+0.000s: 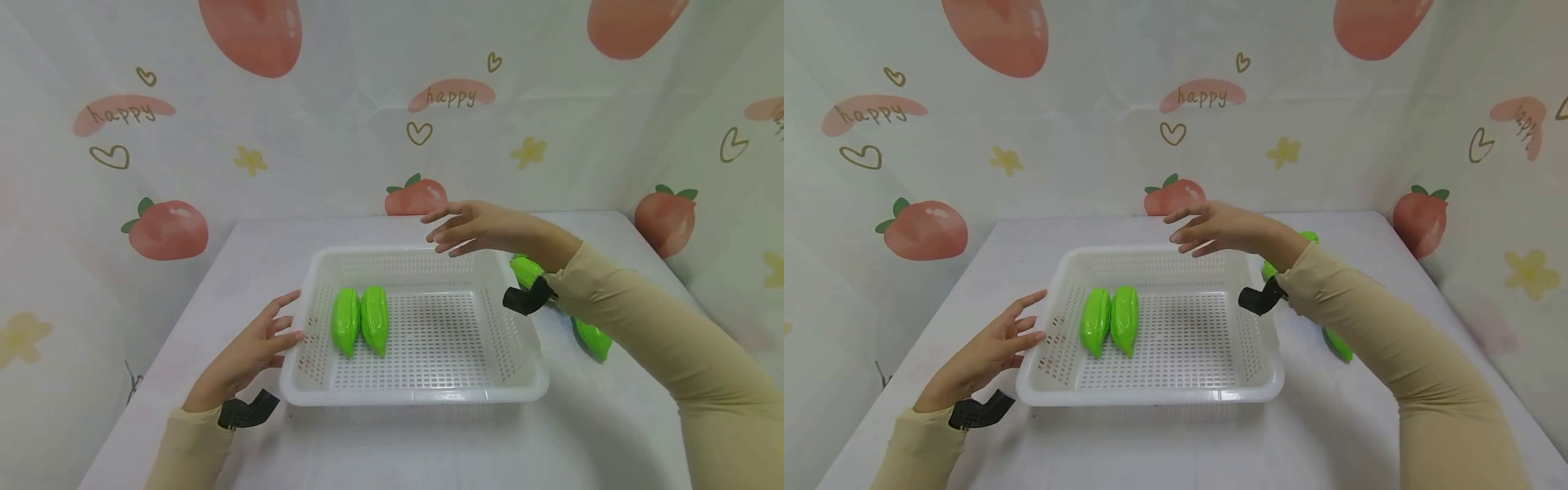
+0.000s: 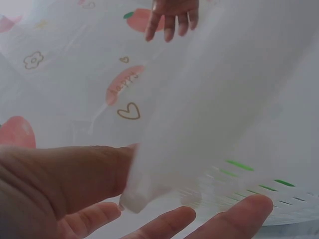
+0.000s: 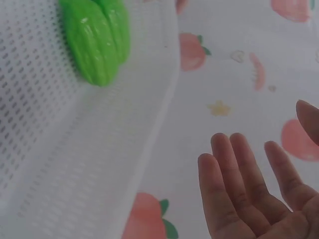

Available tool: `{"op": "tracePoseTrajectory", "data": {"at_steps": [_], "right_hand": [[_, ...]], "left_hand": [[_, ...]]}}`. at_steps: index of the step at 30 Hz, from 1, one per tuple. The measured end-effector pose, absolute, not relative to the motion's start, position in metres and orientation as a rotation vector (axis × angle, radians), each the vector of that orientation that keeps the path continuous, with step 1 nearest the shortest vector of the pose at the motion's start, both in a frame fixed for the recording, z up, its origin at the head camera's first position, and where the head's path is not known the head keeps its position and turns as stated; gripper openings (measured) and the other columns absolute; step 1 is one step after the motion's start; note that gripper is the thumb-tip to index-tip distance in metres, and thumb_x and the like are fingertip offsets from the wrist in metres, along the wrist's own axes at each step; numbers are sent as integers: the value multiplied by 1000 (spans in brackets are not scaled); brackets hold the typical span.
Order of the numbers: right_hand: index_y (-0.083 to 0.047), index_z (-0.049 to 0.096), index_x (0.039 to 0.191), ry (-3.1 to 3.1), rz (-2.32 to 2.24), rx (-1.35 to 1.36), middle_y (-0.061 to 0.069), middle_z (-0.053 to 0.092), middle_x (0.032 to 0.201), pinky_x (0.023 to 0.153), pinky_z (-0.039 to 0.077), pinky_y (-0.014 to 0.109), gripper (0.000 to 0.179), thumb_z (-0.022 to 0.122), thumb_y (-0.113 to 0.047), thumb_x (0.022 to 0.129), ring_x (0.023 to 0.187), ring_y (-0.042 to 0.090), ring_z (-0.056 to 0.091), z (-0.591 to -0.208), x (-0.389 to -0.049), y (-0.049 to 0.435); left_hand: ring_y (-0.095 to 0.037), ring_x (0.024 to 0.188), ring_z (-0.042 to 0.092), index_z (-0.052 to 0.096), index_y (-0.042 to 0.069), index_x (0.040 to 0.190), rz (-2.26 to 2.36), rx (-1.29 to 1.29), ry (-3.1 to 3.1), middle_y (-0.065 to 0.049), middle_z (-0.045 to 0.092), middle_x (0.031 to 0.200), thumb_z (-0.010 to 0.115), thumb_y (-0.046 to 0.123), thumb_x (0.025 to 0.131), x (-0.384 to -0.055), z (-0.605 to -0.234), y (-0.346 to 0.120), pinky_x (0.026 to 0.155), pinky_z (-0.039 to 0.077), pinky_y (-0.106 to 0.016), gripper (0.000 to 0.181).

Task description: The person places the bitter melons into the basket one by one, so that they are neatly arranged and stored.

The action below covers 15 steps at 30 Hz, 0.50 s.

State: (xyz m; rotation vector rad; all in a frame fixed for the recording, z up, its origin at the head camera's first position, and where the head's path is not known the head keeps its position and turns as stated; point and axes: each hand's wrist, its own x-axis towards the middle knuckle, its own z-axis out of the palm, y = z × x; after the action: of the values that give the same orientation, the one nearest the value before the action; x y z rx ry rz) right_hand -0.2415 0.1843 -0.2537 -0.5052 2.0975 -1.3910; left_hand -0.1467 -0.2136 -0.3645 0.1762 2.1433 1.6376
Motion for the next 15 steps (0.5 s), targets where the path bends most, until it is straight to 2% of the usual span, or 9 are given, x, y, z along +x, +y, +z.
{"op": "tracePoseTrajectory", "data": {"at_steps": [8, 15], "right_hand": [[-11, 42, 142, 2160, -1470, -516, 12, 57, 132, 99, 49, 38, 50, 60, -16, 96, 115, 24, 61, -246, -238, 222], [-17, 46, 141, 2176, -1592, -562, 1, 61, 127, 95, 52, 31, 43, 54, -13, 99, 114, 17, 62, -245, -228, 260]], "left_hand": [[-33, 107, 65, 9, 25, 155, 1637, 174, 2149, -23, 42, 145, 65, 19, 93, -146, -364, -213, 83, 56, -51, 84], [-33, 107, 65, 9, 25, 155, 1628, 174, 2164, -23, 41, 146, 65, 19, 92, -145, -364, -213, 83, 56, -52, 84]]}}
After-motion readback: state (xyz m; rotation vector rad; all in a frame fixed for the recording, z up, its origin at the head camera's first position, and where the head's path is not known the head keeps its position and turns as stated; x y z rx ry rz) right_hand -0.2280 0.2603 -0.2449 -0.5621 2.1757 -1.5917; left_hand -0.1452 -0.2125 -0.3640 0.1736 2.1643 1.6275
